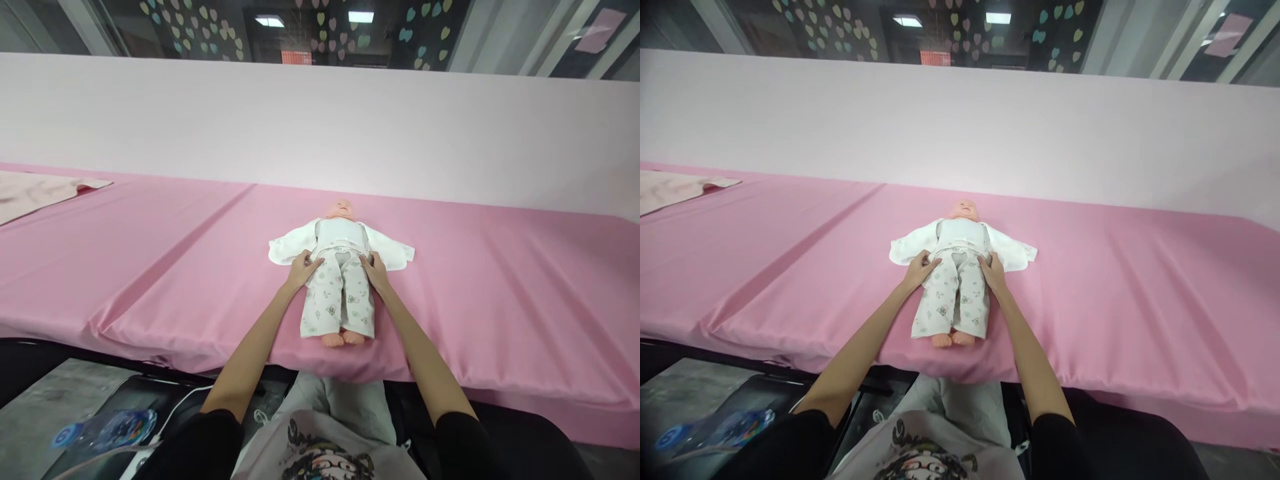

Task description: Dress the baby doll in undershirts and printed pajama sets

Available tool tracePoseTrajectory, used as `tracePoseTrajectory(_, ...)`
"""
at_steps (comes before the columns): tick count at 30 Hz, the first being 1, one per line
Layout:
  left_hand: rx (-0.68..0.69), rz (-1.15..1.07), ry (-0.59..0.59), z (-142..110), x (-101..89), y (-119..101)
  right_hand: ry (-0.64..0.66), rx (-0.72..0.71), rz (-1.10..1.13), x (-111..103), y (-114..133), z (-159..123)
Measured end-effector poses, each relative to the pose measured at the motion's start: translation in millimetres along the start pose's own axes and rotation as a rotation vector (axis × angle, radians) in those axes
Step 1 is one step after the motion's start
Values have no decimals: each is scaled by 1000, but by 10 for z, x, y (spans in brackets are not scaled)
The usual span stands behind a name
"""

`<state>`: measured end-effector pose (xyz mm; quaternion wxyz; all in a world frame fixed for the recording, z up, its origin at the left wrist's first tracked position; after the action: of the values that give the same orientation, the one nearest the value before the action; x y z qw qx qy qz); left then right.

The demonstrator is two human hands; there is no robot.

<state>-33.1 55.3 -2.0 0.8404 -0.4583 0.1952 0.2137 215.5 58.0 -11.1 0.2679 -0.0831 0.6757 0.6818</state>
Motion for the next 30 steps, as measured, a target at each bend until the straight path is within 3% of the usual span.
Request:
tracePoseTrajectory(3, 89, 147, -36, -29, -32, -96, -69, 61, -61, -22, 12, -104)
tracePoseTrajectory(6, 126, 169, 63, -121, -28, -181, -104, 65, -49, -61, 16, -236)
tracePoseTrajectory(9, 127, 156, 123, -249, -27, -236, 6, 97, 12, -71, -37, -366)
tracePoseTrajectory(12, 72, 169, 91, -344, -20, -242, 78, 92, 64, -76, -40, -462)
tracePoseTrajectory(16, -30, 95, 38, -427, 33, -243, -30, 72, 20, -75, 64, -544)
tracePoseTrajectory(20, -11, 140, 18, -518, 80, -346, -173, 31, -210, -77, 185, -670)
tracePoseTrajectory(25, 144, 375, 49, -616, 70, -538, -198, 22, -362, -120, 153, -804)
tracePoseTrajectory(30, 368, 203, -32, -657, 25, -646, -130, -134, -173, -129, 10, -900)
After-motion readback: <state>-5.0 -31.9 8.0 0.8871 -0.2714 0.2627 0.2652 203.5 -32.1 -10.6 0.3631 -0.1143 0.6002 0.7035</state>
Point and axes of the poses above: each hand's wrist, its own z-axis towards the middle knuckle, its own x-axis out of the palm, y = z × x, the point moved 5 cm from there along z, towards the middle knuckle, and after that the axes turned 14 degrees about x, right-handed, at the moved point
